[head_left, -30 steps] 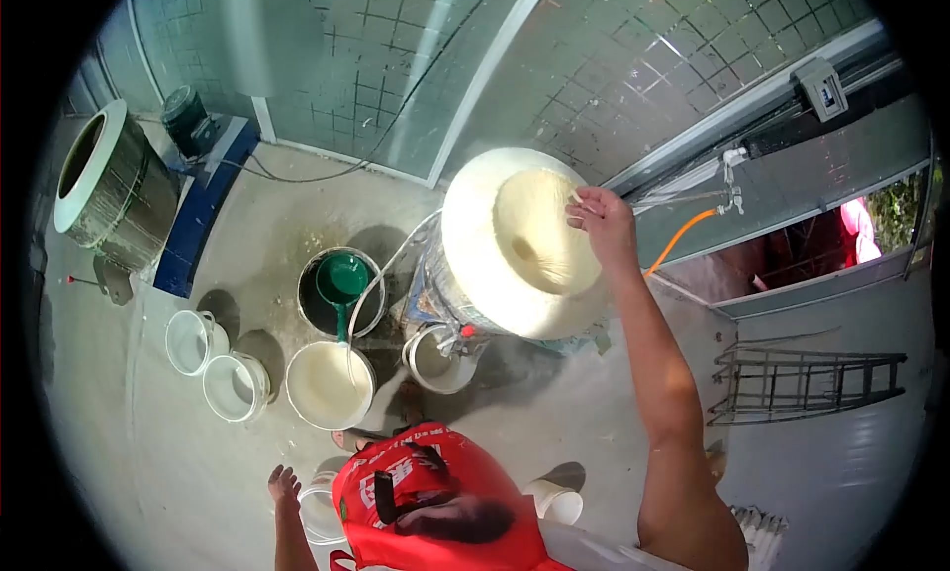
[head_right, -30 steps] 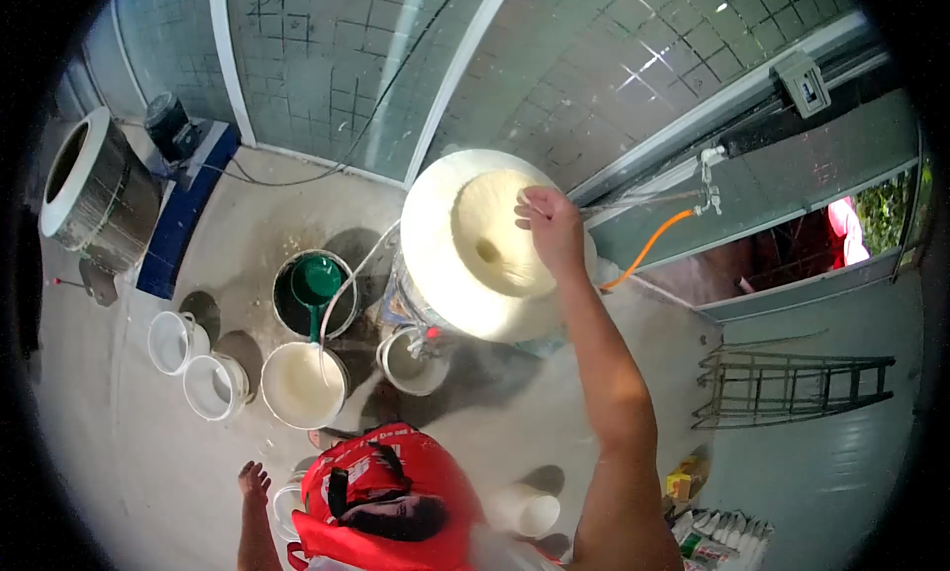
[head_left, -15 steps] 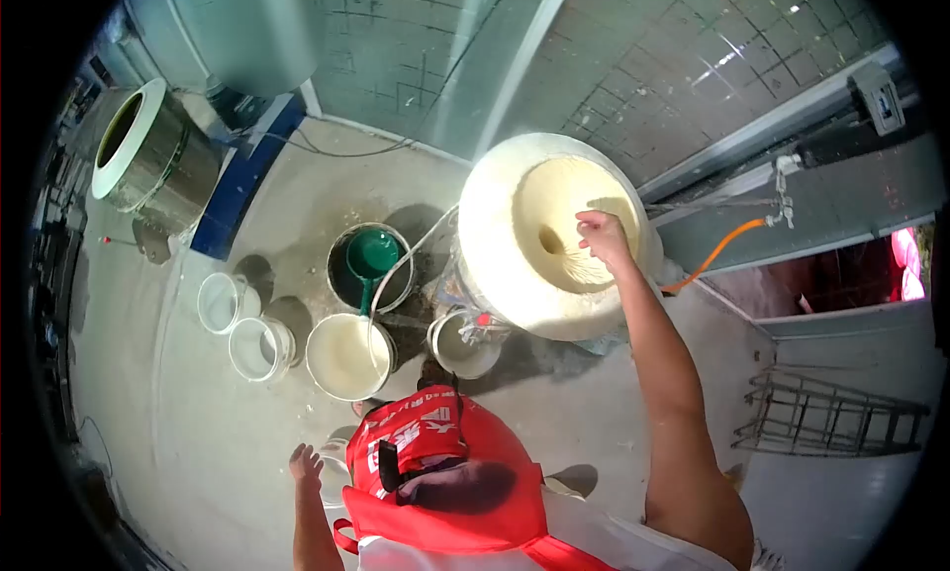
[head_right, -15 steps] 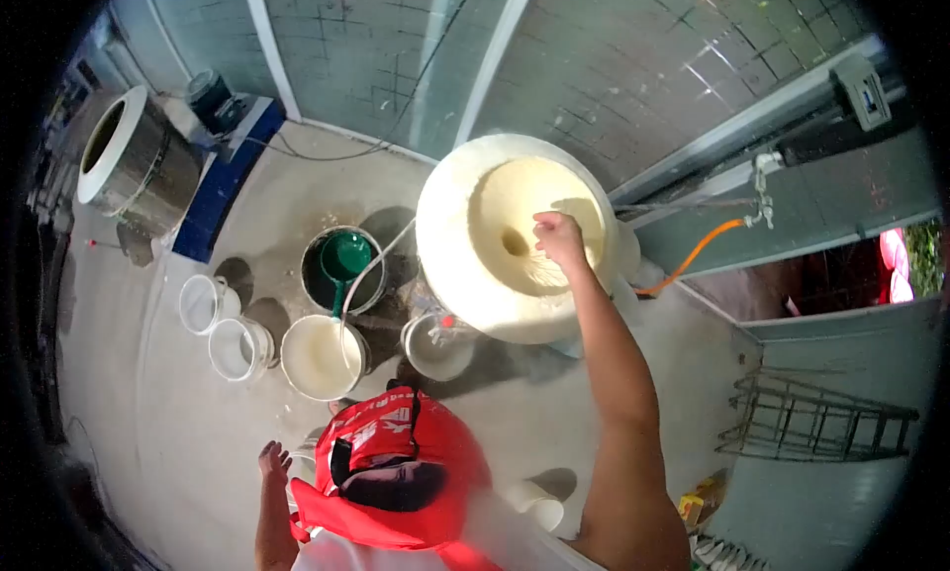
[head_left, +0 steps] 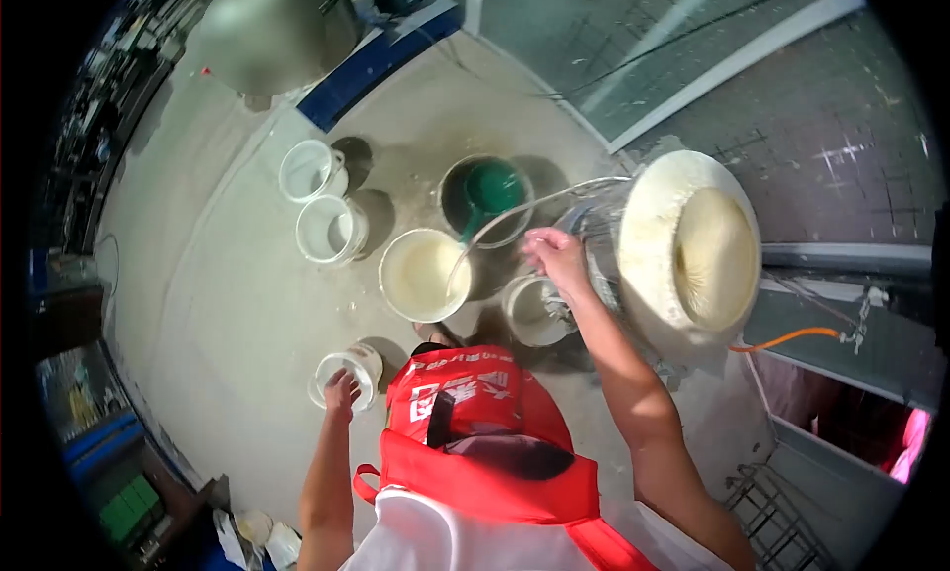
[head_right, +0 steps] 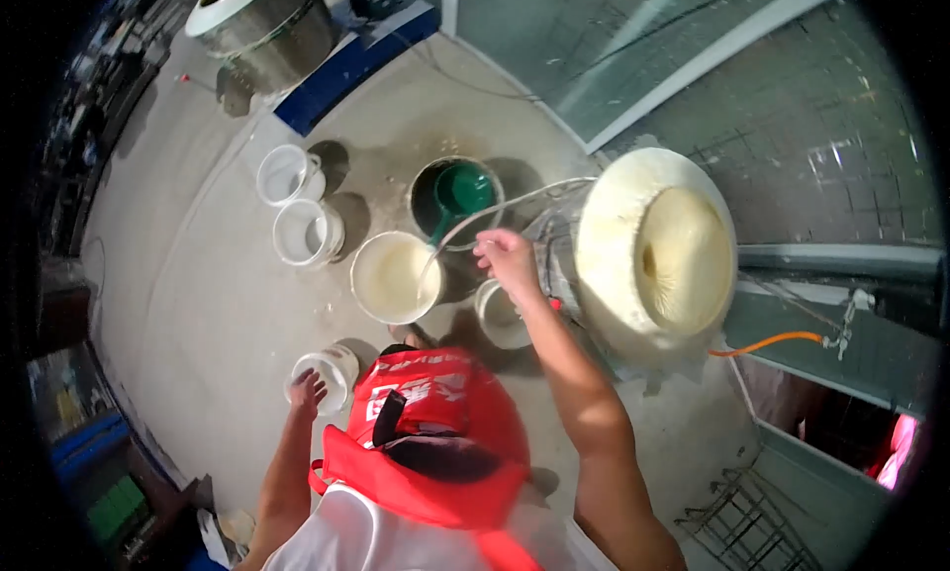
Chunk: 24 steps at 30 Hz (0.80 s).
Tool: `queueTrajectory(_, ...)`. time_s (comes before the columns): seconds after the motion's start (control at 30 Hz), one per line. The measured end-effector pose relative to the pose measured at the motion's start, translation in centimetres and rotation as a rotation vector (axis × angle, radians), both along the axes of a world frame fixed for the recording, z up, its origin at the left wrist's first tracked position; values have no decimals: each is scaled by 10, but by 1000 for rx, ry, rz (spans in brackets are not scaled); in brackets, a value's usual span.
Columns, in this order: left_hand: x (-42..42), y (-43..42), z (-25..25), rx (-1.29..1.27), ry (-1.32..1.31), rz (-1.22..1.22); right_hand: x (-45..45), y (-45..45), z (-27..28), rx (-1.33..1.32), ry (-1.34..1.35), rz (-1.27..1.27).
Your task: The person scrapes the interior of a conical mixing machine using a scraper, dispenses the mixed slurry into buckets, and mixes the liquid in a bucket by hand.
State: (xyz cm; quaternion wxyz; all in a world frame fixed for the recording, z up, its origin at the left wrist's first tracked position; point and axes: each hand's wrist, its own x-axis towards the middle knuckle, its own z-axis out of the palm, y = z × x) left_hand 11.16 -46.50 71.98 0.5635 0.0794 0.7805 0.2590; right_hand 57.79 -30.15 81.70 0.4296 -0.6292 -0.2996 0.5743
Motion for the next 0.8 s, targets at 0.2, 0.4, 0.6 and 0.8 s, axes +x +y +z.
queueTrajectory(0.2,-34,-13,-24,-80,-17,29,-70,18,-108,-343,145,-73)
queueTrajectory(0.4,-64,-63,-72,-203,-9,59,-95,58,-224,-388,214,-269)
queueTrajectory(0.6,-49,-92,-114,-326,-10,135,-104,134,-331,-377,384,-290)
queueTrajectory(0.8,-13,-65,-166,-276,-9,244,-116,185,-496,-439,-93,-9)
